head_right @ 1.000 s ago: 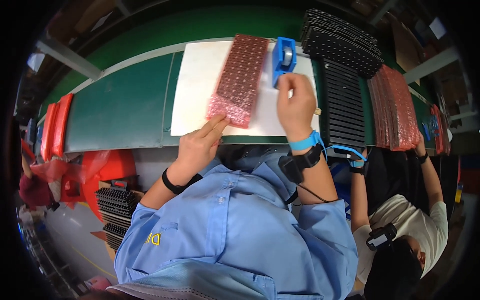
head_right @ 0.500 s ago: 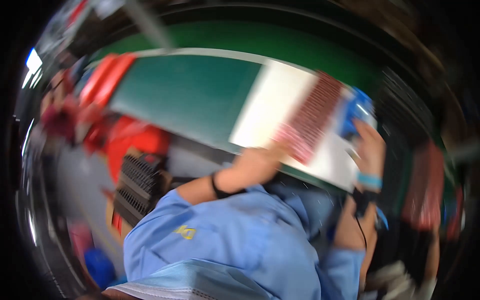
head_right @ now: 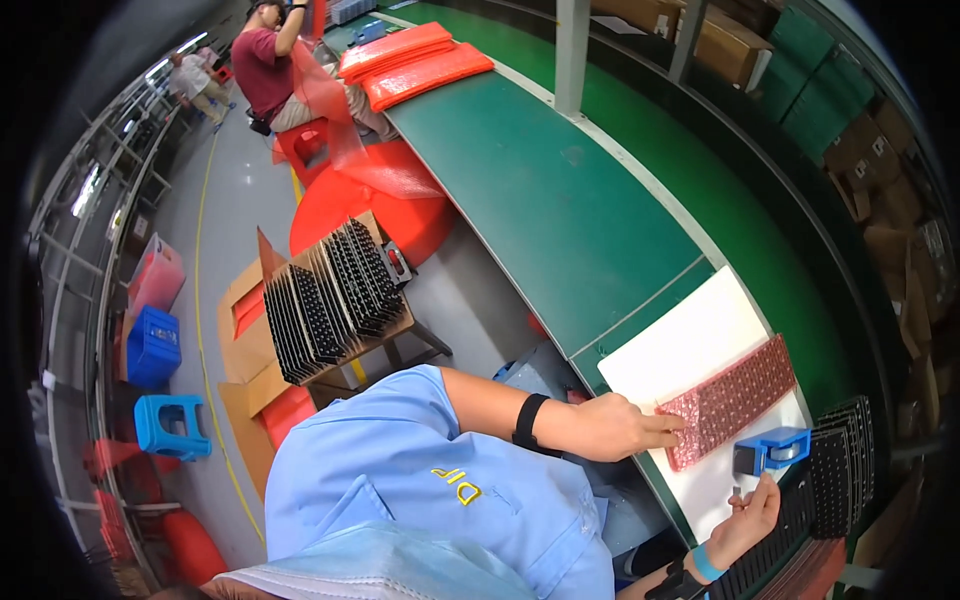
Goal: The person wraps circuit boards in bubble wrap, secures the wrap with tape, and stacks them. They then wrap a stack of multiple circuit boards together in bubble wrap and place the bundle on a pile.
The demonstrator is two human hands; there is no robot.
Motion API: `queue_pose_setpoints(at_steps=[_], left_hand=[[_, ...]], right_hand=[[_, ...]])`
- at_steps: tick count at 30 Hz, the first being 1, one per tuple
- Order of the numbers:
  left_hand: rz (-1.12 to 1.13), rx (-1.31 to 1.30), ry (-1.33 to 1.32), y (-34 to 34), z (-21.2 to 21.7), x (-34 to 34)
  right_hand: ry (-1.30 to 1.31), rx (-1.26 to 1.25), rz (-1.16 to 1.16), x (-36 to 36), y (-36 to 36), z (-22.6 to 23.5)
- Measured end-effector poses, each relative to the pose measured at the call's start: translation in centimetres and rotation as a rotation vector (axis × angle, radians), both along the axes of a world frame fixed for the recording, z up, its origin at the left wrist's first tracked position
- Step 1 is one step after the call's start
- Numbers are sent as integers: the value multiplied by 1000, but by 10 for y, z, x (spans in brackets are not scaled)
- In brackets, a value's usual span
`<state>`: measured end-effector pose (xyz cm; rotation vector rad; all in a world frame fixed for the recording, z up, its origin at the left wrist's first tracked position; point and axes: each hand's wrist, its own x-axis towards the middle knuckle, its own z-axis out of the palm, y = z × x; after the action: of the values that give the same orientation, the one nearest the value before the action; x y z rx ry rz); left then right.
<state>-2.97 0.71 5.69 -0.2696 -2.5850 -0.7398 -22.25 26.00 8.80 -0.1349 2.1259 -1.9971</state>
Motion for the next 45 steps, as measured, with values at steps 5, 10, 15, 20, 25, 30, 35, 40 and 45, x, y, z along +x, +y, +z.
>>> queue_pose_setpoints(at_steps=[5, 10, 15, 20, 25, 30, 35, 40, 45], left_hand=[[5, -6, -131, -4, 0, -7], [98, -26, -86, -7, 10, -3], [42, -33, -85, -5, 8, -9], [24, -66, -53, 3, 9, -12], [36, -76, -67, 3, 8, -11], [22, -44, -54, 1, 7, -12], [31, -10, -77, 1, 10, -12], [55, 6, -51, 3, 12, -14], [54, -3, -42, 4, 11, -14]], right_hand=[[-84, -190, -109, 36, -41, 18], [-75, -271, -53, 41, -54, 6], [-21, -317, -68, 56, -58, -1], [169, -221, -109, 61, -72, -15], [168, -421, -154, 59, -92, -20], [394, -366, -173, 62, -94, -31], [348, -321, -173, 64, -89, -32], [97, -265, -143, 60, -83, -39], [252, 68, -164, 50, -65, -45]])
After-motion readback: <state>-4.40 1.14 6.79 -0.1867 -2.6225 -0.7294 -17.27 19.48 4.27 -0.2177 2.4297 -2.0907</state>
